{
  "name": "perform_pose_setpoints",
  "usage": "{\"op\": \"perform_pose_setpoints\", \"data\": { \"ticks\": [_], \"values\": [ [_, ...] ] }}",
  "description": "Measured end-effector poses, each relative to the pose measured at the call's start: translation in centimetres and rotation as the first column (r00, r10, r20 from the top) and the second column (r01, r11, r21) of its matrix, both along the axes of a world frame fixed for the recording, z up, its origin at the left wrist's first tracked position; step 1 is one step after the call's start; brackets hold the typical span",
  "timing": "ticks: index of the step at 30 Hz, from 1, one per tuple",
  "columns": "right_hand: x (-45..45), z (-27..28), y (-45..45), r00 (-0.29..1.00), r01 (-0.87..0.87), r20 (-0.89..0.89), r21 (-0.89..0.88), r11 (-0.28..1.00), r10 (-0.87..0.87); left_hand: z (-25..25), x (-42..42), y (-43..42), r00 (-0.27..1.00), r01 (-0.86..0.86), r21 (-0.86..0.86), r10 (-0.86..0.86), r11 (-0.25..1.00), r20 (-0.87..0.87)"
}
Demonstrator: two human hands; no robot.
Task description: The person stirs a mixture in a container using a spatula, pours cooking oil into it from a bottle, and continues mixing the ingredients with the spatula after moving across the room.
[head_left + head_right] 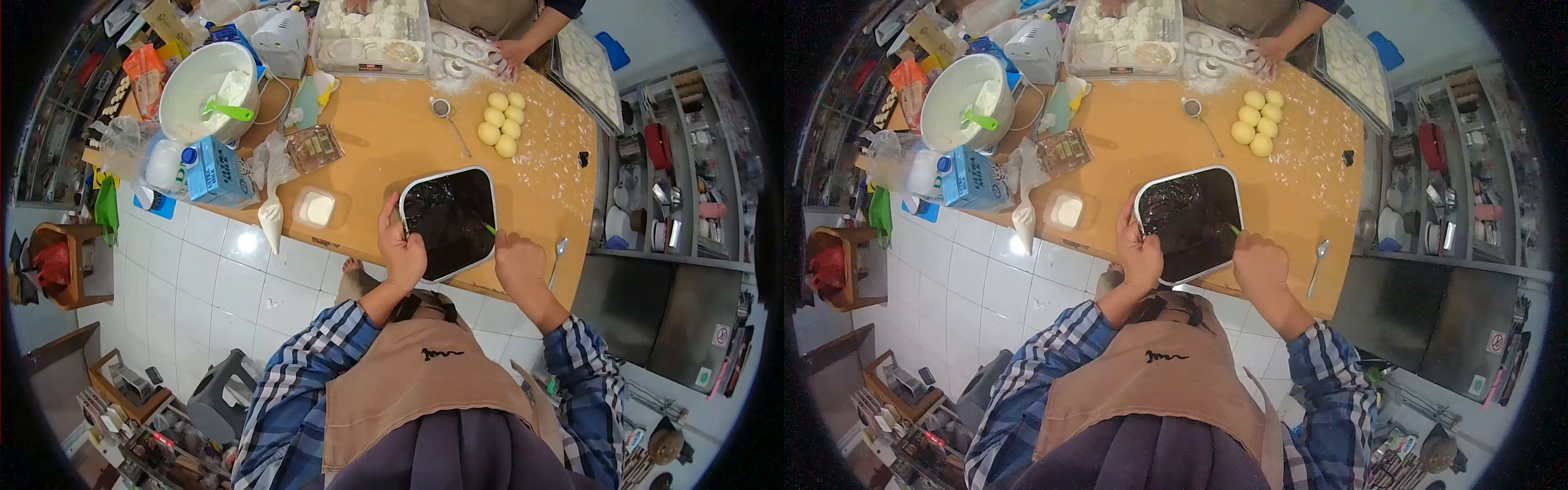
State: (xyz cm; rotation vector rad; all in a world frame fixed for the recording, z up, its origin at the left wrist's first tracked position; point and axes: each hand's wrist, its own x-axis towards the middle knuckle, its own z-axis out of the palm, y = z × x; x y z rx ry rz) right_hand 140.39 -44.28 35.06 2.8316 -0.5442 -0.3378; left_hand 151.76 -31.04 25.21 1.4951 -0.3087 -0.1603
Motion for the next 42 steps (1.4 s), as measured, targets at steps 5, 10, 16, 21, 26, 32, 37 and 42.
{"op": "perform_pose_setpoints", "data": {
  "ticks": [5,10,16,21,26,32,37,42],
  "values": [
    [-1.3,-1.6,1.6,0.995,-0.053,-0.076,0.166,0.985,0.066,-0.5,0.1,-0.3,0.999,-0.015,-0.010,0.015,1.000,-0.029],
    [1.0,0.4,0.2,0.987,-0.139,0.079,-0.005,0.990,0.139,-0.6,0.2,-0.1,0.998,-0.006,-0.010,0.005,1.000,-0.063],
    [-0.4,-0.4,-1.2,0.978,-0.207,0.011,-0.016,0.978,0.207,-1.3,0.1,-0.4,1.000,-0.021,0.000,0.021,1.000,-0.021],
    [0.2,1.3,-0.7,0.980,-0.186,0.072,0.024,0.982,0.184,-0.8,0.1,-0.3,0.998,-0.024,-0.027,0.022,0.999,-0.052],
    [-1.3,0.8,-1.0,0.991,-0.095,-0.087,0.055,0.994,0.100,-1.4,0.2,-0.5,0.999,-0.034,0.000,0.034,0.999,-0.001],
    [-0.1,2.0,-0.4,0.998,-0.014,-0.064,0.049,0.999,0.017,-1.8,0.2,-0.4,0.998,-0.033,-0.023,0.032,0.999,-0.059],
    [-0.5,1.7,1.0,0.988,0.077,-0.146,0.233,0.969,-0.044,-2.5,0.0,-0.4,0.998,-0.021,-0.039,0.018,0.999,-0.063],
    [1.2,1.9,2.6,0.991,0.136,-0.070,0.407,0.903,-0.117,-4.0,-0.4,-0.2,0.983,-0.071,-0.045,0.063,0.996,-0.170]
  ]
}}
